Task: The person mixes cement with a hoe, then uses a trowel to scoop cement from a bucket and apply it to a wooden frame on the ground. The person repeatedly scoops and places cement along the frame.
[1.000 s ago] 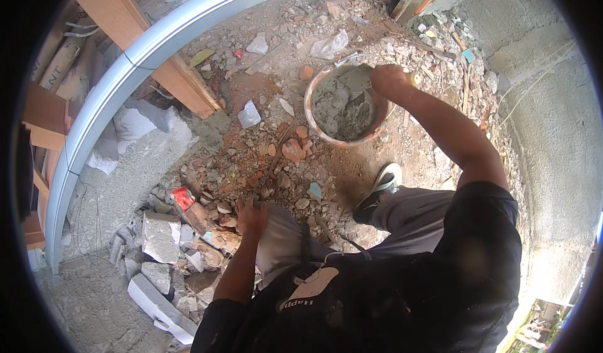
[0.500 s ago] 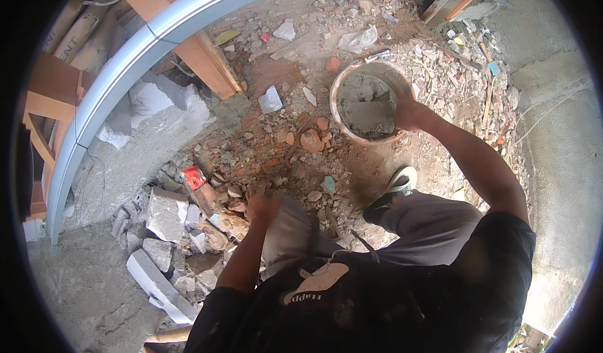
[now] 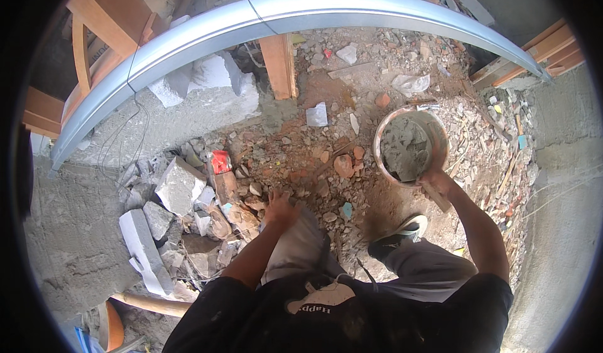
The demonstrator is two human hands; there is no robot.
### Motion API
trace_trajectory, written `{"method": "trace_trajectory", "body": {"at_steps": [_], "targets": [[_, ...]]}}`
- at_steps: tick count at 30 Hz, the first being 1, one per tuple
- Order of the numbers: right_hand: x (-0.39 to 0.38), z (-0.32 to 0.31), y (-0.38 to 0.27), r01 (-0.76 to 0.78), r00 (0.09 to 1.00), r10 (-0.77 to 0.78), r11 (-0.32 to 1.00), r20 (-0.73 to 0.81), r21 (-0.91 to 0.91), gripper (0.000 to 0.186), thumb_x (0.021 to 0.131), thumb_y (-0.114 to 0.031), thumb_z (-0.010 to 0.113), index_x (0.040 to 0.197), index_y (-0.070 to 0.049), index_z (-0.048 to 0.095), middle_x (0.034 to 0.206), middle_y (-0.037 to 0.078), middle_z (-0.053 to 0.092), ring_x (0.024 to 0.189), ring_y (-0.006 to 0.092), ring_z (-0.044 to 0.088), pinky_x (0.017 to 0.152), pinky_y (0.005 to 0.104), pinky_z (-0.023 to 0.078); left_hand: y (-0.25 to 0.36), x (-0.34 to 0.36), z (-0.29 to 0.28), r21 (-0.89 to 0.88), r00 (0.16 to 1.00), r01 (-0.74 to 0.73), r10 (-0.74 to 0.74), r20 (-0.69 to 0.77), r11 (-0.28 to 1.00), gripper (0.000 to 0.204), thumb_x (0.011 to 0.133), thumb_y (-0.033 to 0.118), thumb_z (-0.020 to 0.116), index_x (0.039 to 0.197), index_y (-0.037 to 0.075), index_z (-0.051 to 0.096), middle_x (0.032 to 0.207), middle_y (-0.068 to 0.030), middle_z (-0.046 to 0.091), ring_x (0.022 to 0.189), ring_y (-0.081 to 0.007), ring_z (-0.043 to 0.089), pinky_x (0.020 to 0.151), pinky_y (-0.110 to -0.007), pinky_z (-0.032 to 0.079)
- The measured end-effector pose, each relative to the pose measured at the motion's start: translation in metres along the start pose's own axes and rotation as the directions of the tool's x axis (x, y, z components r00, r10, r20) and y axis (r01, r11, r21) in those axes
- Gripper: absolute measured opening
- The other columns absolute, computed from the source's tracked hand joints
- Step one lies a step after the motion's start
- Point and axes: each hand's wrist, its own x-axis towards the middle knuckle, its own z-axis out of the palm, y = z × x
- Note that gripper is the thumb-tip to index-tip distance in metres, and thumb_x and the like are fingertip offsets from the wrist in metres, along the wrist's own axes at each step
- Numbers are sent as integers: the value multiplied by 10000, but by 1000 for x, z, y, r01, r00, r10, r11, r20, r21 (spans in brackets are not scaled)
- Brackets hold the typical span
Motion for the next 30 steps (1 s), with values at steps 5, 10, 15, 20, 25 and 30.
{"method": "trace_trajectory", "body": {"at_steps": [5, 10, 15, 20, 25, 30], "targets": [[-28, 8, 5, 189, 981, -192, 979, 25, 81, 251, 831, -190, 627, 959, 24, 646, 668, 104, 601, 505, 189, 574, 457, 302, 470, -1, -2, 2, 4, 999, -26, 26, -46, 1000, 569, 812, 426, 597, 1262, 84, 531, 1452, -170, 315, 1349, -353, 295, 1084, -522, 276], [-54, 55, -38, 273, 955, -282, 957, 89, 103, 251, 839, -189, 623, 964, 27, 645, 685, 102, 604, 535, 178, 590, 486, 281, 487, 2, 0, 0, 11, 999, -30, 30, 13, 999, 583, 808, 429, 603, 1278, 93, 521, 1458, -193, 299, 1360, -363, 277, 1089, -523, 271], [-42, 148, -99, 210, 902, -247, 968, 354, 140, 263, 856, -219, 640, 989, 8, 631, 708, 92, 600, 545, 168, 586, 477, 283, 483, -6, 1, 6, 4, 1000, -10, 10, -19, 1000, 590, 808, 436, 606, 1288, 103, 515, 1459, -172, 308, 1367, -354, 272, 1089, -526, 272], [20, 252, -145, 67, 759, -303, 917, 576, 394, 270, 909, -270, 567, 997, -17, 596, 730, 58, 568, 553, 161, 540, 489, 298, 462, 0, 3, 3, 9, 1000, 2, -2, 2, 1000, 591, 813, 444, 601, 1293, 112, 511, 1457, -146, 322, 1374, -342, 266, 1094, -525, 270], [70, 312, -208, -181, 693, -382, 729, 612, 660, 282, 937, -281, 513, 980, -7, 567, 740, 54, 536, 590, 148, 525, 499, 293, 464, 5, 0, 2, 32, 1000, 7, -6, -31, 999, 581, 822, 449, 588, 1284, 107, 510, 1458, -160, 318, 1371, -354, 270, 1094, -527, 275], [78, 321, -211, -136, 708, -399, 733, 583, 667, 326, 930, -310, 526, 1011, 3, 564, 741, 52, 534, 601, 143, 526, 505, 285, 466, 2, 1, 3, 12, 1000, -12, 12, -25, 1000, 555, 828, 432, 586, 1267, 100, 518, 1455, -180, 311, 1362, -366, 282, 1084, -529, 291]]}}
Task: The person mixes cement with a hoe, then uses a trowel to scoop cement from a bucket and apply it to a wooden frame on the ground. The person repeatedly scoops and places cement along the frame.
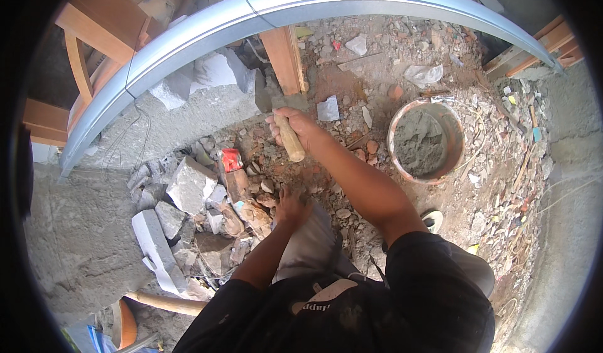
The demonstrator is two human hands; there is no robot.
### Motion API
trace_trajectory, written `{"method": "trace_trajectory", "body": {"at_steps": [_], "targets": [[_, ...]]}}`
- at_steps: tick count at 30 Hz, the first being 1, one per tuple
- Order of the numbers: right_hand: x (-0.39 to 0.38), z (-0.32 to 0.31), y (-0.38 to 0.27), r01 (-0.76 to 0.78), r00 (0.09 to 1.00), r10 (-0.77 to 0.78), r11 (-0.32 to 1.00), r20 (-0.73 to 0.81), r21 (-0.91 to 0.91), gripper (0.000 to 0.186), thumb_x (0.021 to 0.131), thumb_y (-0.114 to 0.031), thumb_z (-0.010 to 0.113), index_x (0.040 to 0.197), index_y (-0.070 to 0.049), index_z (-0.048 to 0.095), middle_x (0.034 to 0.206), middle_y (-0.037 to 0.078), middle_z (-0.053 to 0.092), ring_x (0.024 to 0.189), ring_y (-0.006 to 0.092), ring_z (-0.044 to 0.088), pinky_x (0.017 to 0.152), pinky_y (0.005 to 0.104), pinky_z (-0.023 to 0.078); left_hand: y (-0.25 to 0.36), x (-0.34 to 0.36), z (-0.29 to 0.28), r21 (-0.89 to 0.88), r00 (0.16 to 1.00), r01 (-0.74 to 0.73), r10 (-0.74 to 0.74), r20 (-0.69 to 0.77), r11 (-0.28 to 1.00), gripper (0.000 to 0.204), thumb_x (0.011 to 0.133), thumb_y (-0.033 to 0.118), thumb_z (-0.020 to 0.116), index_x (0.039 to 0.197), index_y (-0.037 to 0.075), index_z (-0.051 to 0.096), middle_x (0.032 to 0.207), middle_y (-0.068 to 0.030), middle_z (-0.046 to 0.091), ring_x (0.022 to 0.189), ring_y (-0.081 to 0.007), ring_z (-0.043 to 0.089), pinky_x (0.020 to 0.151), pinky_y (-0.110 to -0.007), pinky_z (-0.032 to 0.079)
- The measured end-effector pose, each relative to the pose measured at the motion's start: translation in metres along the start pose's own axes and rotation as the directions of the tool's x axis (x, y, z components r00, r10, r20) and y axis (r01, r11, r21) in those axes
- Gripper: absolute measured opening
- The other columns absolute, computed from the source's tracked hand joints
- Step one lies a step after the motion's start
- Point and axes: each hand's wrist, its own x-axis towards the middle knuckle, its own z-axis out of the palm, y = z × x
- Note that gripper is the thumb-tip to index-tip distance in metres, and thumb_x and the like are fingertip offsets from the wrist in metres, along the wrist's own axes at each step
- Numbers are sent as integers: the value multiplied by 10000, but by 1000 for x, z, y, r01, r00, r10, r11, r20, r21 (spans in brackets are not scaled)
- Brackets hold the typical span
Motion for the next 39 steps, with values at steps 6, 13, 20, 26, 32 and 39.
{"method": "trace_trajectory", "body": {"at_steps": [6, 13, 20, 26, 32, 39], "targets": [[-9, -16, -9, 45, 998, -40, 995, 51, -93, 341, 925, -329, 540, 1010, 1, 568, 752, 49, 541, 598, 143, 527, 499, 283, 466, 3, -1, -5, 22, 1000, -13, 13, 0, 1000, 542, 829, 415, 593, 1262, 97, 521, 1435, -164, 333, 1333, -362, 318, 1065, -542, 305], [-51, -12, -16, 52, 998, -56, 973, -11, -227, 312, 919, -310, 563, 998, -11, 607, 733, 33, 554, 566, 122, 521, 494, 257, 457, -13, 2, 3, -74, 996, -51, 45, -82, 996, 538, 829, 404, 612, 1238, 66, 529, 1379, -192, 390, 1290, -383, 362, 1042, -546, 330], [-232, -44, -32, -208, 934, -193, 394, -302, -895, 282, 890, -249, 609, 919, 30, 636, 684, 60, 598, 544, 135, 585, 534, 276, 465, -67, 32, 7, -407, 932, -72, -84, -353, 911, 327, 795, 178, 666, 1060, -10, 631, 1051, -260, 591, 894, -417, 603, 779, -451, 485], [-333, -67, -68, -466, 698, -561, 118, -446, -877, 227, 890, -202, 590, 912, 24, 595, 675, 48, 569, 571, 115, 567, 536, 279, 459, 40, 70, 17, -326, 902, -420, 349, -254, 847, 382, 802, 200, 674, 1120, -1, 606, 1109, -224, 571, 926, -394, 596, 791, -437, 493], [-373, -88, -48, -412, 622, -550, 375, -557, -830, 291, 872, -227, 608, 937, 57, 595, 703, 85, 590, 559, 151, 590, 538, 301, 490, 131, 107, 60, 160, 903, -428, 427, 42, 889, 600, 836, 254, 675, 1353, 79, 428, 1330, -177, 400, 1250, -359, 376, 956, -479, 408], [-375, -102, -46, -422, 580, -575, 395, -578, -816, 235, 857, -189, 600, 878, 45, 594, 687, 96, 592, 571, 152, 565, 543, 312, 481, 140, 120, 51, 144, 899, -434, 416, 136, 889, 756, 753, 267, 728, 1374, 10, 382, 1262, -154, 431, 1178, -296, 435, 975, -423, 396]]}}
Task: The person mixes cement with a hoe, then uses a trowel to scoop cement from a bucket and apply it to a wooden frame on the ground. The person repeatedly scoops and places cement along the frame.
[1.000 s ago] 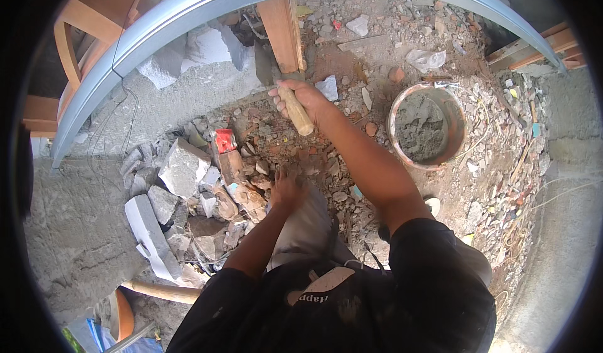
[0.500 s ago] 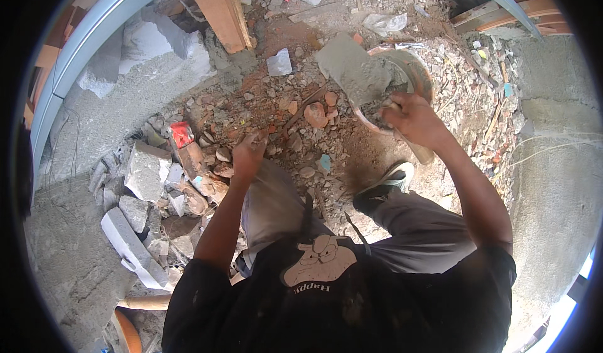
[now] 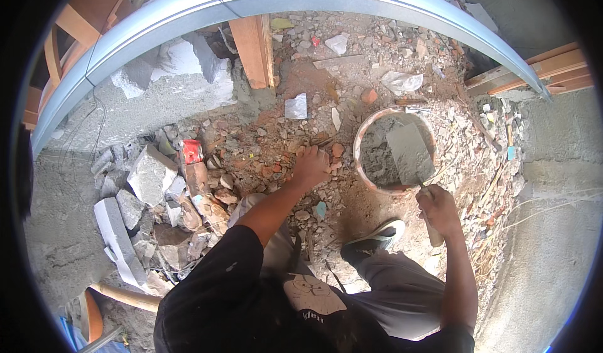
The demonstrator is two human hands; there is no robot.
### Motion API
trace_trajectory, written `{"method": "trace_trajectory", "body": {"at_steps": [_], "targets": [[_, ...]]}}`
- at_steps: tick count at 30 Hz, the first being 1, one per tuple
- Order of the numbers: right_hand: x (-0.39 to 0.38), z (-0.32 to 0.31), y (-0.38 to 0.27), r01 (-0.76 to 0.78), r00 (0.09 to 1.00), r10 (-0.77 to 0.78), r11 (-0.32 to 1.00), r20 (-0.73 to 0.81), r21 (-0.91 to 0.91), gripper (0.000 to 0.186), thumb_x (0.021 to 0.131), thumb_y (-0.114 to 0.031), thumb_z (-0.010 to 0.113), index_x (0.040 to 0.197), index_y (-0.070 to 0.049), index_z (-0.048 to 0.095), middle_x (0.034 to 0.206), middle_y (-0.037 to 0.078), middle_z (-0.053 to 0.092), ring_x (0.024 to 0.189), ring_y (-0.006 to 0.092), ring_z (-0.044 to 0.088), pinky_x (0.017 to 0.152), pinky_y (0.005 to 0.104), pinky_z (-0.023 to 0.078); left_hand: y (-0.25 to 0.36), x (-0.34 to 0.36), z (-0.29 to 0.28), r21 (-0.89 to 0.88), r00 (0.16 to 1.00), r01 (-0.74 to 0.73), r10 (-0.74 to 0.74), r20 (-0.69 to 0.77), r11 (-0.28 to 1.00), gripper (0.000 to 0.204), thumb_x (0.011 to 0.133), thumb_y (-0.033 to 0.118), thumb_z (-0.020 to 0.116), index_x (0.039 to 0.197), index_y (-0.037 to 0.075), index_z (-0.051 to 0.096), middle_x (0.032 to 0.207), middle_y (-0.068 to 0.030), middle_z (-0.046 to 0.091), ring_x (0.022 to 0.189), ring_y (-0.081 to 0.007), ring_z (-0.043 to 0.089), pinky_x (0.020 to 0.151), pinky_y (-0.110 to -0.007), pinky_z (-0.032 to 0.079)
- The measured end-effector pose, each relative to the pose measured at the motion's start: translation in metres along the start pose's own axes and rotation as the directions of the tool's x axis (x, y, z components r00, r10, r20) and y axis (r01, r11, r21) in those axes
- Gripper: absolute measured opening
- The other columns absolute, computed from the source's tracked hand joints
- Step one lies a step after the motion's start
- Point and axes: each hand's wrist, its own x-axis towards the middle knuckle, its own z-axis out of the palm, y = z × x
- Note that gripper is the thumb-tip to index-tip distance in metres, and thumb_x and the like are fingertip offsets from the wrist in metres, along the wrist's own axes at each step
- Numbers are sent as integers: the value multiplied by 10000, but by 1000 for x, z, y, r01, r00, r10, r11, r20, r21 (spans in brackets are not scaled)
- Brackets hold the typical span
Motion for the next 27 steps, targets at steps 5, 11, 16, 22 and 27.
{"method": "trace_trajectory", "body": {"at_steps": [5, 11, 16, 22, 27], "targets": [[8, -2, 0, 27, 999, -28, 997, 21, 67, 216, 862, -180, 594, 879, 35, 602, 676, 75, 584, 572, 139, 552, 533, 302, 465, -37, -33, -37, -792, 936, 46, -304, -179, 608, 790, 691, 273, 788, 1323, -54, 446, 1169, -193, 559, 1008, -281, 581, 849, -374, 486], [11, -4, 3, 89, 994, -96, 987, 43, 135, 219, 872, -177, 590, 918, 36, 612, 677, 62, 580, 562, 128, 544, 523, 292, 455, -113, -52, -151, -403, 486, -221, -258, -835, 888, 661, 642, 141, 800, 1208, -53, 520, 1135, -213, 558, 1060, -347, 546, 915, -399, 450], [10, 1, -4, 86, 993, -95, 990, 74, 115, 231, 867, -174, 592, 964, 33, 622, 671, 54, 575, 555, 119, 540, 522, 283, 450, -146, -38, -229, -18, 528, -16, -6, -849, 1000, 673, 631, 146, 798, 1217, -32, 520, 1186, -224, 508, 1110, -387, 496, 928, -433, 446], [5, 1, -9, 76, 992, -82, 995, 93, 70, 265, 862, -181, 597, 1023, 28, 623, 669, 49, 572, 559, 115, 545, 529, 285, 450, -137, -12, -236, -16, 562, 29, -30, -826, 999, 685, 635, 163, 790, 1229, -38, 514, 1182, -235, 514, 1077, -394, 519, 923, -432, 454], [8, 3, -5, 98, 991, -103, 993, 90, 63, 289, 860, -192, 601, 1043, 32, 618, 683, 59, 583, 563, 126, 553, 534, 292, 457, -155, 16, -220, -393, 494, -279, -220, -841, 876, 665, 677, 175, 789, 1242, -36, 509, 1147, -220, 534, 1038, -350, 557, 871, -408, 483]]}}
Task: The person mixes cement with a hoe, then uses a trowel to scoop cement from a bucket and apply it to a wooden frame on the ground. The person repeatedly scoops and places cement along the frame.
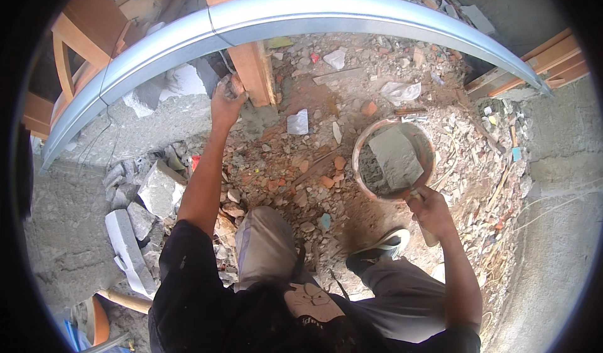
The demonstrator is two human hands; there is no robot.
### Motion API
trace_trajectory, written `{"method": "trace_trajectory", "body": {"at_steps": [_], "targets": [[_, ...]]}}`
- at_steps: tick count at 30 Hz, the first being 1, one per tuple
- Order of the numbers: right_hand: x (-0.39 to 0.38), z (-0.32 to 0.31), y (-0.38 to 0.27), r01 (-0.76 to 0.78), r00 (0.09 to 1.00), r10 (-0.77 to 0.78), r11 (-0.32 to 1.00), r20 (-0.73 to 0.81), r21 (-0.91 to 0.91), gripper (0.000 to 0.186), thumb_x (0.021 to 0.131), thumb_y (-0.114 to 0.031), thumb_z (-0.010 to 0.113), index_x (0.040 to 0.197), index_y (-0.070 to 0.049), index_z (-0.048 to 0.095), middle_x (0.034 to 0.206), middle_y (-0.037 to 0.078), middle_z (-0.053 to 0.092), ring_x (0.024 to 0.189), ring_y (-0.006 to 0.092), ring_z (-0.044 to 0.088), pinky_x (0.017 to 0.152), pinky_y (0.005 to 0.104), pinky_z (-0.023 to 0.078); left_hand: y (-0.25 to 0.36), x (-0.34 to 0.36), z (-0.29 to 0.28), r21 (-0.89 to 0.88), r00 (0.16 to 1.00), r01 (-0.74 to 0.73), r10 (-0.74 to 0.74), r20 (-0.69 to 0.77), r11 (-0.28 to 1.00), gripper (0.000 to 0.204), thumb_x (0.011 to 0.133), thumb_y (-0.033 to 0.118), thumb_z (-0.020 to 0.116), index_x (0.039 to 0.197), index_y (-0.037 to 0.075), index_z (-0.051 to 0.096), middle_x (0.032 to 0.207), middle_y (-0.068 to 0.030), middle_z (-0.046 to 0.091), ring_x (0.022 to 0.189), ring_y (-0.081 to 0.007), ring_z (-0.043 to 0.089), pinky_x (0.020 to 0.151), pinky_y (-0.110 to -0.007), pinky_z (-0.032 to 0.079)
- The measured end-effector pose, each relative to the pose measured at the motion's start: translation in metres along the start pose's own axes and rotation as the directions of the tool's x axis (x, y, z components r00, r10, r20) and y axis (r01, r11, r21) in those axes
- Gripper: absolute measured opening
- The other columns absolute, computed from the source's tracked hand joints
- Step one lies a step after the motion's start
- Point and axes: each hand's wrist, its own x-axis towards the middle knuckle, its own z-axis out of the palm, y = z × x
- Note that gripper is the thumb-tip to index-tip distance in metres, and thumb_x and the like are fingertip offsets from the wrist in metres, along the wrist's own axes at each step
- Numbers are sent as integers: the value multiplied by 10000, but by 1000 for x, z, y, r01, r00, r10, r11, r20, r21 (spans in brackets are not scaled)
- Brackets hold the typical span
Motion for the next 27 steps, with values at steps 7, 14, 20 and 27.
{"method": "trace_trajectory", "body": {"at_steps": [7, 14, 20, 27], "targets": [[1, 0, -6, 11, 1000, -10, 998, 18, -61, 295, 864, -199, 588, 1032, 41, 614, 690, 88, 597, 560, 148, 569, 534, 307, 464, -14, 6, 6, -268, 993, 13, 18, 113, 963, 637, 705, 102, 761, 1271, -23, 496, 1238, -213, 515, 1141, -325, 544, 896, -376, 496], [3, 4, -9, 40, 999, -37, 990, 21, -135, 248, 859, -188, 569, 926, 46, 615, 633, 120, 590, 558, 188, 596, 538, 337, 466, 0, 23, -17, 309, 914, -282, 156, 375, 908, 621, 646, 104, 774, 1210, -7, 540, 1325, -229, 464, 1184, -396, 479, 1002, -463, 420], [4, 8, 1, 20, 1000, -20, 996, 5, -90, 220, 855, -183, 585, 904, 30, 612, 636, 97, 584, 545, 157, 556, 533, 322, 451, 9, 22, -21, 424, 915, -293, 122, 385, 857, 601, 640, 119, 772, 1185, 3, 548, 1254, -241, 514, 1187, -408, 471, 1013, -439, 404], [4, 13, 1, 9, 1000, -8, 998, 17, -60, 213, 859, -178, 609, 918, 26, 611, 669, 81, 595, 555, 137, 557, 526, 305, 446, 11, 29, -25, 271, 934, -196, 95, 346, 942, 325, 764, 91, 659, 1070, -8, 613, 1145, -208, 579, 1009, -397, 573, 869, -419, 488]]}}
